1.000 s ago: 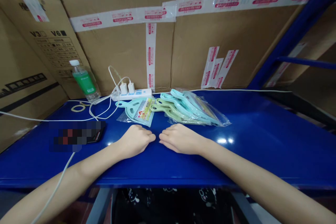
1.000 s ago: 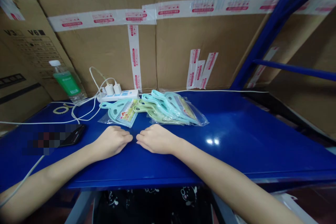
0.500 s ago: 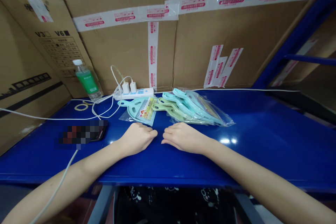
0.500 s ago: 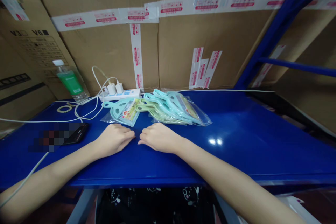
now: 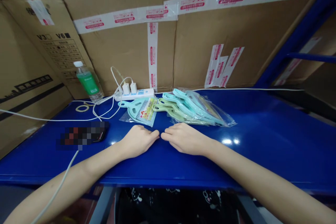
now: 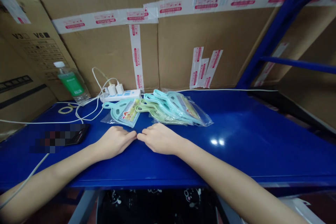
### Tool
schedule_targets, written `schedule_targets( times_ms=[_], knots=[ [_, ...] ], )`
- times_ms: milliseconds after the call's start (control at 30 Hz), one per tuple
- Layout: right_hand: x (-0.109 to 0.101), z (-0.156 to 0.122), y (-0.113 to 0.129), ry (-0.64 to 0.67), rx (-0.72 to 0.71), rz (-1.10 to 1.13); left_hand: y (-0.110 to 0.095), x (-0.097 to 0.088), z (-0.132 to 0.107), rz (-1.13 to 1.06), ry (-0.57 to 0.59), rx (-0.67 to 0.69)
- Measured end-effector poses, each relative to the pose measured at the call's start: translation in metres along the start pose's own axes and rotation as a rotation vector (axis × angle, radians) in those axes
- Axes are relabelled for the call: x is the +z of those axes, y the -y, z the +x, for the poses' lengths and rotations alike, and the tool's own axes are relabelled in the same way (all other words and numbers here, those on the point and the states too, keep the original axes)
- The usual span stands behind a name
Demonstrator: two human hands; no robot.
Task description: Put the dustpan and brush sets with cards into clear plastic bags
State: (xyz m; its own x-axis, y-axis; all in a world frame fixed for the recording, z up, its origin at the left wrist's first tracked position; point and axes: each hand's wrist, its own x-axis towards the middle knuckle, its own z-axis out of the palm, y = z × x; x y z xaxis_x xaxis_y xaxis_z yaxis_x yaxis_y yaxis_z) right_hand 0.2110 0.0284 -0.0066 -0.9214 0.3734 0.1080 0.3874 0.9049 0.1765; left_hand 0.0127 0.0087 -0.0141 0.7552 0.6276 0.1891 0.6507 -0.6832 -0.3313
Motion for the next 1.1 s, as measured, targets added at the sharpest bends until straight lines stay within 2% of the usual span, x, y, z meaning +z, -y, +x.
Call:
schedule_targets(
  times_ms=[100, 367, 567, 700, 833, 1100],
  knots=[
    [0.002, -0.001, -0.001, -0.016, -0.006, -0.047, -0.001, -0.002, 0.000, -0.018, -0.012, 0.004],
    [0.005, -0.002, -0.009, -0.240, -0.013, -0.247, -0.001, -0.002, -0.001, -0.011, -0.118, 0.039],
    [0.007, -0.002, -0.015, -0.360, 0.017, -0.423, 0.000, 0.001, -0.001, -0.002, -0.210, 0.069],
    [0.014, 0.003, -0.023, -0.359, 0.146, -0.439, 0.000, 0.003, 0.000, -0.016, -0.235, 0.066],
    [0.020, 0.010, -0.030, -0.299, 0.302, -0.387, 0.000, 0.002, 0.000, -0.022, -0.245, 0.074],
    [0.029, 0.017, -0.031, -0.251, 0.515, -0.381, 0.000, 0.002, 0.000, -0.019, -0.241, 0.086]
  ],
)
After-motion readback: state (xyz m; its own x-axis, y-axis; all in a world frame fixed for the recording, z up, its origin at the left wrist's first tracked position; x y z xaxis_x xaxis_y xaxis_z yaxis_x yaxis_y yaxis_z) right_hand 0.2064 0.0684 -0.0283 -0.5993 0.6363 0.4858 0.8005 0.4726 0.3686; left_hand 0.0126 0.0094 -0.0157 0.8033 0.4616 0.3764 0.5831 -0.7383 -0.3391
